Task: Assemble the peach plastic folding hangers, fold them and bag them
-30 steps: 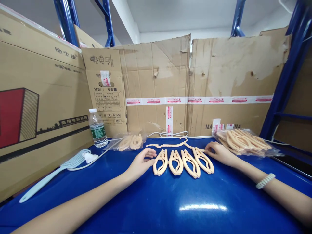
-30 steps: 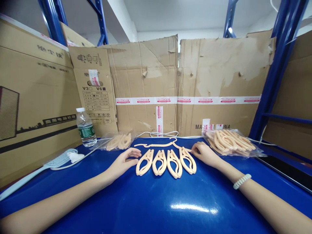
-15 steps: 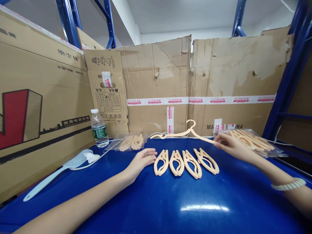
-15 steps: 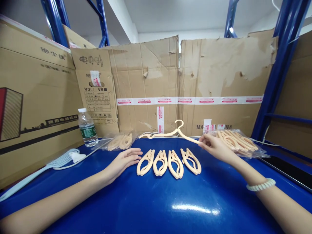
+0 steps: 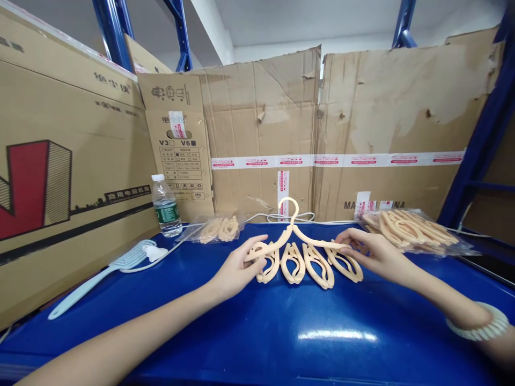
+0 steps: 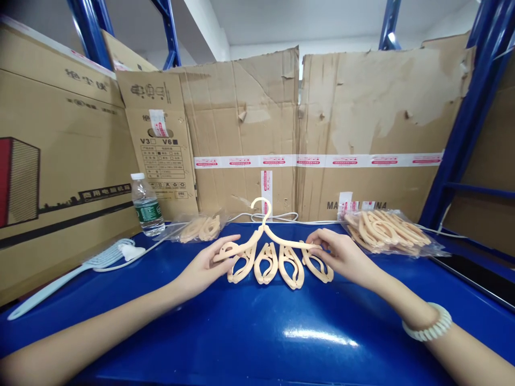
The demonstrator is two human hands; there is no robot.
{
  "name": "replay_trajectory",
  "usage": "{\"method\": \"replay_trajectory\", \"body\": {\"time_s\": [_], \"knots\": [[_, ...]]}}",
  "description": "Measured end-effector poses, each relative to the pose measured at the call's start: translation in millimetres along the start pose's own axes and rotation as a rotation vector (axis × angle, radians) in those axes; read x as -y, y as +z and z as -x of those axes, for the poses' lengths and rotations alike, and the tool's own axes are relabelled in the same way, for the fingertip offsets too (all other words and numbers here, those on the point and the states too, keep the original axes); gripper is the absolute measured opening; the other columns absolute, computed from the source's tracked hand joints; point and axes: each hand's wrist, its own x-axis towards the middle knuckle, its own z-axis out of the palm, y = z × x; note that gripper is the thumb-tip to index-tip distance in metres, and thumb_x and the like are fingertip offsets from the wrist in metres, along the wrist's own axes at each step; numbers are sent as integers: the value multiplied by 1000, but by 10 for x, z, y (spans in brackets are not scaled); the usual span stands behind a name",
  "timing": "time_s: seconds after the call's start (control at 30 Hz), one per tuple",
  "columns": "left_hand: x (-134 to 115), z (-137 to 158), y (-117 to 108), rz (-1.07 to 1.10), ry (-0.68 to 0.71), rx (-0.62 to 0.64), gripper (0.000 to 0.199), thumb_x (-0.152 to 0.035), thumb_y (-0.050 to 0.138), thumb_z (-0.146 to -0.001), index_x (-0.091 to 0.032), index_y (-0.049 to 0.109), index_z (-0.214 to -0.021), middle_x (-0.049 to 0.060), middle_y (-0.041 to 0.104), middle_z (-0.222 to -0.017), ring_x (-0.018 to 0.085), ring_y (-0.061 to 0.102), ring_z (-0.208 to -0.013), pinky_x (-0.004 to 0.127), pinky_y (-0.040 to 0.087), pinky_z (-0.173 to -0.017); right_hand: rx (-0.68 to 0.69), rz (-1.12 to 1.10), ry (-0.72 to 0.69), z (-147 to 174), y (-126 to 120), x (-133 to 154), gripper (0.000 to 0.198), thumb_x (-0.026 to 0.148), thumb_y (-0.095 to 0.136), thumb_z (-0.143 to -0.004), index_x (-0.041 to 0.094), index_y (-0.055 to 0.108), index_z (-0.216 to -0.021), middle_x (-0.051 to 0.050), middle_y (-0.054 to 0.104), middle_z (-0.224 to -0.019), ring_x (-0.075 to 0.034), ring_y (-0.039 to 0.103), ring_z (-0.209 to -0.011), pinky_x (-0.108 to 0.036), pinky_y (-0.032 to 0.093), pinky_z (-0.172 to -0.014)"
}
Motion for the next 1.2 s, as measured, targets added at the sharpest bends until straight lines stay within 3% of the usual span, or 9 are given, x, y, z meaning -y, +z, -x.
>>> {"method": "replay_trajectory", "body": {"time_s": [0.1,0.27,0.43,0.57,0.73,0.83,0.97,1.1,1.2], "knots": [[-42,17,4,0,-39,-15,44,-36,59,-83,-16,52,-121,6,68,-92,11,55,-62,24,45,-61,-21,47,-56,-1,3,-12,26,42,49,-92,21,62,-98,-7,67,-89,-19,59,-78,-30,48,-63],[-90,-4,-17,31,-75,-110,34,-35,62,-80,-16,58,-108,4,69,-83,11,55,-63,22,45,-62,-79,341,-206,-2,-12,-60,26,33,45,-94,21,67,-101,-9,69,-84,-24,56,-78,-36,47,-66],[-76,6,21,67,-92,-86,32,-37,64,-78,-16,60,-102,3,69,-80,14,58,-65,24,46,-62,-205,593,-109,70,34,-45,31,20,38,-92,21,67,-103,-11,71,-100,-25,64,-77,-36,47,-63],[-67,8,27,83,-99,-94,32,-38,64,-77,-16,59,-101,3,67,-78,14,57,-66,24,46,-62,-176,600,-62,95,57,33,34,17,36,-89,23,66,-104,-11,64,-121,-24,67,-74,-33,49,-55],[-58,14,21,58,-66,-94,31,-38,62,-80,-17,59,-103,1,64,-78,12,54,-63,24,45,-62,-201,225,-64,46,148,95,32,28,41,-93,25,56,-122,-14,44,-137,-22,64,-90,-36,56,-70],[-89,29,23,25,-25,-111,31,-39,61,-81,-18,60,-103,0,62,-76,13,54,-64,24,46,-64,-178,-73,56,24,201,70,41,37,50,-90,25,47,-130,-13,54,-123,-20,64,-84,-35,57,-70],[-126,36,11,27,4,-156,29,-37,63,-80,-17,63,-101,1,62,-79,14,57,-70,26,48,-72,-115,-387,176,6,175,41,37,46,57,-86,21,58,-113,-9,67,-100,-25,64,-94,-38,55,-82],[-123,38,23,185,-43,-195,37,-33,69,-74,-17,59,-106,2,63,-84,18,64,-80,32,51,-82,-141,-544,290,-11,135,84,43,54,62,-79,21,62,-106,-9,68,-100,-26,64,-92,-41,53,-83],[-133,58,78,283,-102,-167,45,-30,71,-71,-18,54,-110,1,61,-84,19,66,-79,35,56,-78,-115,-629,328,-18,186,177,45,55,62,-79,20,60,-106,-6,66,-87,-21,63,-78,-38,54,-75]]}}
